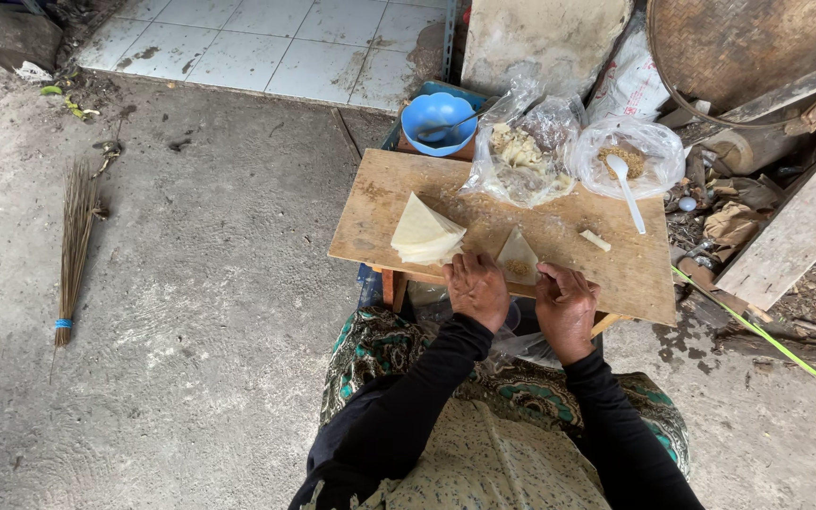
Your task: The person prepares small triangular pastries by scooping filling from a bowl with a spoon onto wrappers, folding them by hand into triangles, and placing them on a board.
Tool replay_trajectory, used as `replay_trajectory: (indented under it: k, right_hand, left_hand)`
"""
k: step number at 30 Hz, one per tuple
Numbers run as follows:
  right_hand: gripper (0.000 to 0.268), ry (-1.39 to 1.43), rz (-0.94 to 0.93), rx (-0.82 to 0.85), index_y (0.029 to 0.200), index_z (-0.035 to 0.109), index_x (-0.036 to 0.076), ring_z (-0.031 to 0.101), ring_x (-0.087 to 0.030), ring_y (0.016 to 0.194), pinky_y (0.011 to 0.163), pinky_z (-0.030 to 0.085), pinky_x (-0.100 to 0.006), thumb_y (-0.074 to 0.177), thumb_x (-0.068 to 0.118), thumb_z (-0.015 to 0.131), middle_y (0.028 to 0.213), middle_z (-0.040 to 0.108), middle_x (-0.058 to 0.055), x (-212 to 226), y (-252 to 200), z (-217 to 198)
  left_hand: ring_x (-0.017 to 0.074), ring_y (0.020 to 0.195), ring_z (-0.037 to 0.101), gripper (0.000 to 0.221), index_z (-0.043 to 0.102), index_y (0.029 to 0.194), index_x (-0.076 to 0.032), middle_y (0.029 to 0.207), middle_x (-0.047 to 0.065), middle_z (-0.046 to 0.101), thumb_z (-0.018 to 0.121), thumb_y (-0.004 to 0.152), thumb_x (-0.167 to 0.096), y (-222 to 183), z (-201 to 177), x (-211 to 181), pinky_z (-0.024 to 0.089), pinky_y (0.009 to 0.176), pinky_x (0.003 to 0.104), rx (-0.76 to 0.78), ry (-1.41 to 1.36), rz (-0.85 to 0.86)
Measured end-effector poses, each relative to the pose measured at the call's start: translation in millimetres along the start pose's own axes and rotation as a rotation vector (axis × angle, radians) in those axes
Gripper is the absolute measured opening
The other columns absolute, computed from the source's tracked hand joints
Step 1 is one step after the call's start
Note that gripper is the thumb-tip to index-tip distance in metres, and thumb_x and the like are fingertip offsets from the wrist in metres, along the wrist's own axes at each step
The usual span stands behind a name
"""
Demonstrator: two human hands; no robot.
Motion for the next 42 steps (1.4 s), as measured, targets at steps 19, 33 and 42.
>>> replay_trajectory:
  k: [19,33,42]
  right_hand:
    - [0.020,0.155,-0.018,0.019,0.116,0.072,0.005,0.076,-0.019,0.091,0.090,0.050,-0.039,0.098,-0.002,0.066,0.108,0.078,-0.011,9.5,3.0,-3.7]
    - [0.022,0.111,-0.086,0.116,0.115,0.074,0.005,0.070,-0.024,0.095,0.080,0.054,-0.035,0.098,-0.003,0.063,0.114,0.077,-0.012,16.6,4.8,-7.4]
    - [0.024,0.029,-0.216,0.171,0.118,0.075,0.006,0.065,-0.028,0.121,0.100,0.047,-0.041,0.094,0.001,0.069,0.116,0.077,-0.008,17.5,3.6,-11.0]
  left_hand:
    - [0.0291,0.091,0.070,0.013,0.065,0.103,-0.008,0.095,0.010,0.073,0.068,0.090,-0.008,9.3,11.8,-3.2,0.046,0.086,0.046,0.023,-0.364,0.075]
    - [0.0204,0.084,0.070,0.044,0.062,0.131,-0.006,0.092,0.006,0.073,0.078,0.092,-0.019,24.2,30.5,12.0,0.059,0.083,0.038,0.287,-0.540,0.040]
    - [0.0240,0.086,0.067,0.027,0.071,0.091,-0.007,0.093,0.008,0.068,0.087,0.078,-0.024,24.7,23.1,18.2,0.051,0.092,0.048,0.278,-0.340,0.001]
Point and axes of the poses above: each hand's wrist, its own y-axis towards the middle knuckle, its own z-axis out of the palm, x = y × z, the point moved 4 cm from there along y, towards the middle knuckle
